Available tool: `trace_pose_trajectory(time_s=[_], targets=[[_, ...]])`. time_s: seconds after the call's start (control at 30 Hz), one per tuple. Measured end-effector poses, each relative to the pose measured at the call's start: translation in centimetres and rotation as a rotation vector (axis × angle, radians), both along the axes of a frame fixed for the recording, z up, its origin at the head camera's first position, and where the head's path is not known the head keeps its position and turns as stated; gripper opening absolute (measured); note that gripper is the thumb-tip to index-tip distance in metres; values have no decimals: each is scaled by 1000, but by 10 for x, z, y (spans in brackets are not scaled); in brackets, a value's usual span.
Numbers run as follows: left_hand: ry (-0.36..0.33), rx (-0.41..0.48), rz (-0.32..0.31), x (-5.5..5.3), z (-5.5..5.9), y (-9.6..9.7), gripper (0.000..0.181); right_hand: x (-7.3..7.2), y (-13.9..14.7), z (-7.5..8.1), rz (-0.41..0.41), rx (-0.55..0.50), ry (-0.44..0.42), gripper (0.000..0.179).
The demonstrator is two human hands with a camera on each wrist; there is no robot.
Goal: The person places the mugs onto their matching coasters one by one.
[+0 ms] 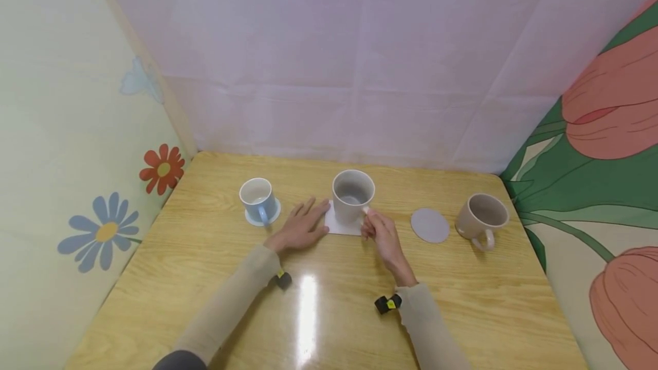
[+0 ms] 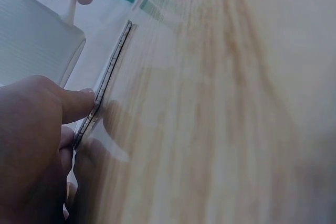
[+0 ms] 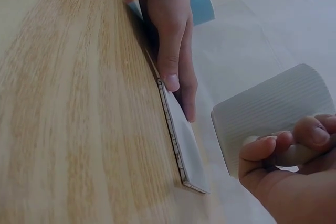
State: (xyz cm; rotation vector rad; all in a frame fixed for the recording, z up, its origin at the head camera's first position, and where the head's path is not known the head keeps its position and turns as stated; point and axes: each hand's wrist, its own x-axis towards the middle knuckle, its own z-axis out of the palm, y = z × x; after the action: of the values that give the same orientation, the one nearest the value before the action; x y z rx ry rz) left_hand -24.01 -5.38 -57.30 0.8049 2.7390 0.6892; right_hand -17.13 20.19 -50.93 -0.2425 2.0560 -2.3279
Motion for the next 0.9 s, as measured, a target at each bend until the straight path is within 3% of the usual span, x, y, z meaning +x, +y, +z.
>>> trace_pose_trajectory(time_s=[0.5,0.9], targets=[[-1,16,-1,1,0,-1,73,-3,-1,-10,15,-13,-18,42],[8,-11,-2,5,11,0,71,-2,-5,-9,33,8,-43,46]])
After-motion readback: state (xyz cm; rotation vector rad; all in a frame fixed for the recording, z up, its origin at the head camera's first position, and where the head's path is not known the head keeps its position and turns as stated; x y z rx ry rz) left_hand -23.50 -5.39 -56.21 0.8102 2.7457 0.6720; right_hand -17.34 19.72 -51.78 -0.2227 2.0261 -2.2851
